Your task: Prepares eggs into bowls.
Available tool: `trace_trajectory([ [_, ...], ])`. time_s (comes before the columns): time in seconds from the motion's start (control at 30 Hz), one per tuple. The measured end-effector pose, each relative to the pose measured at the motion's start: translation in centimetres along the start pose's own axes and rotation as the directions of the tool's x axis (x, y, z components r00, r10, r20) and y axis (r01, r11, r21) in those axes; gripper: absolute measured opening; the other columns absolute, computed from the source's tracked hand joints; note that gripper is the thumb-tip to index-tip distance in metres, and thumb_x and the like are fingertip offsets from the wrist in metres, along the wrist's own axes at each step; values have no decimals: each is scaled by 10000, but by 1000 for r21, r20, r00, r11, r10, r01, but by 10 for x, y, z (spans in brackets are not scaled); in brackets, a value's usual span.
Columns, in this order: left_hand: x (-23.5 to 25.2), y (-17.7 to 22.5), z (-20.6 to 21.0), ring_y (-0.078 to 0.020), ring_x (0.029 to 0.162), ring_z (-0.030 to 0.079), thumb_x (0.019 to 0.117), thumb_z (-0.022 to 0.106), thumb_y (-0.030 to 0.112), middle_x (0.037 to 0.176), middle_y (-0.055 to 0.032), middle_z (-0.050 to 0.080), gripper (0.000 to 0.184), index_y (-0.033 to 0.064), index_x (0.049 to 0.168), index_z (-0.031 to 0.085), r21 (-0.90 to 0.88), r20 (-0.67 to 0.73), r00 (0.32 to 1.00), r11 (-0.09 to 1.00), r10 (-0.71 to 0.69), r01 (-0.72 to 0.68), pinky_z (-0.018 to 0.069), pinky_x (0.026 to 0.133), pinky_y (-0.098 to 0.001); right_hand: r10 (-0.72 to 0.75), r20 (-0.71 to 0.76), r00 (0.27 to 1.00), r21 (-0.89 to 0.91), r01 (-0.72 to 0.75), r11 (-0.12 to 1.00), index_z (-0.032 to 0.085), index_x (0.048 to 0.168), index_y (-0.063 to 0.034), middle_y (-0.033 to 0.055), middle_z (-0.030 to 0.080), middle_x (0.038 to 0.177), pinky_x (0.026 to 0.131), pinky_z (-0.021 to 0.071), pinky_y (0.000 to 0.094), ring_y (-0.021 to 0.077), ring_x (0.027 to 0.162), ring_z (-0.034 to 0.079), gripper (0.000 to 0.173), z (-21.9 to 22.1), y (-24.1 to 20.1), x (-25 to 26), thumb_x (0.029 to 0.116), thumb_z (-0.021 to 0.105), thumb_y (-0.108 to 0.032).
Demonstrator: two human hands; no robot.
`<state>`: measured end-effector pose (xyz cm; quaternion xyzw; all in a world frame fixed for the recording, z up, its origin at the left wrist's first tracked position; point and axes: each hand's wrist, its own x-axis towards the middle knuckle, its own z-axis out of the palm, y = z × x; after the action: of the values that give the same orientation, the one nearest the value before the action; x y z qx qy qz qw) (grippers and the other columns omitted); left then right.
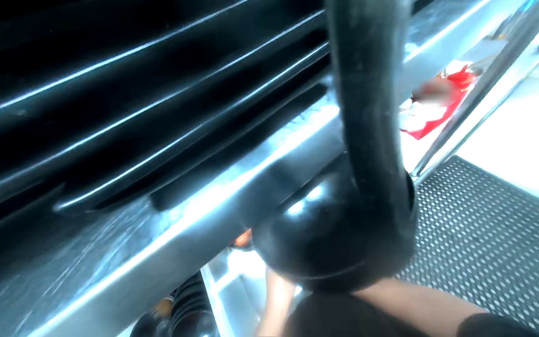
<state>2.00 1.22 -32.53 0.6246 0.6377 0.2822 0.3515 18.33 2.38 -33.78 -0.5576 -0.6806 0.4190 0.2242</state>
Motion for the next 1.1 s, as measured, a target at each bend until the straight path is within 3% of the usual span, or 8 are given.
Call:
trace_trajectory([
  [0.2,0,0,1,-118,1147,709,969,665,178,1213,-52,756,233,91,1141,796,-14,-2,1000,1000,-24,24,562,1032,-351,6,12,1000,78,-7,997,658,1356,-91,134,711,1240,1040,503,434,237,1169,671,415,-3,5,-1,1013,505,-268],
  [0.37,0,-2,2,-107,1160,702,968,661,175,1223,-48,753,235,95,1142,797,-13,5,1000,1000,20,-20,558,1041,-338,-80,-60,995,112,86,990,677,1331,-123,92,722,1228,1011,529,382,178,1136,683,392,3,25,1,1001,509,-251],
  [0.5,-1,-2,2,-101,1176,693,975,654,185,1237,-46,747,244,102,1159,792,-10,14,999,999,40,-40,551,1054,-331,-148,-108,983,121,161,980,691,1297,-76,122,714,1258,1047,522,394,202,1189,674,372,0,27,-1,998,517,-211],
  [0.57,0,-4,3,-98,1180,689,975,652,180,1241,-45,745,245,98,1160,790,-15,14,999,999,42,-42,548,1058,-329,-139,-80,987,129,148,980,685,1302,-54,133,712,1240,1024,529,391,205,1147,682,363,-9,15,-9,993,533,-168],
  [0.77,1,-9,4,-69,1158,695,985,637,195,1221,-21,755,249,110,1160,792,-10,-6,997,997,75,-75,561,1035,-305,-173,-104,980,134,186,973,696,1284,-82,94,719,1223,1008,544,362,156,1116,686,344,-5,23,-7,1000,544,-201],
  [1.1,0,-9,3,-74,1165,691,995,616,175,1229,-25,751,258,108,1180,783,-8,2,995,995,97,-97,558,1045,-316,-220,-104,970,153,234,960,670,1326,-55,116,691,1296,1061,519,352,165,1200,657,368,-3,32,-8,1002,539,-170],
])
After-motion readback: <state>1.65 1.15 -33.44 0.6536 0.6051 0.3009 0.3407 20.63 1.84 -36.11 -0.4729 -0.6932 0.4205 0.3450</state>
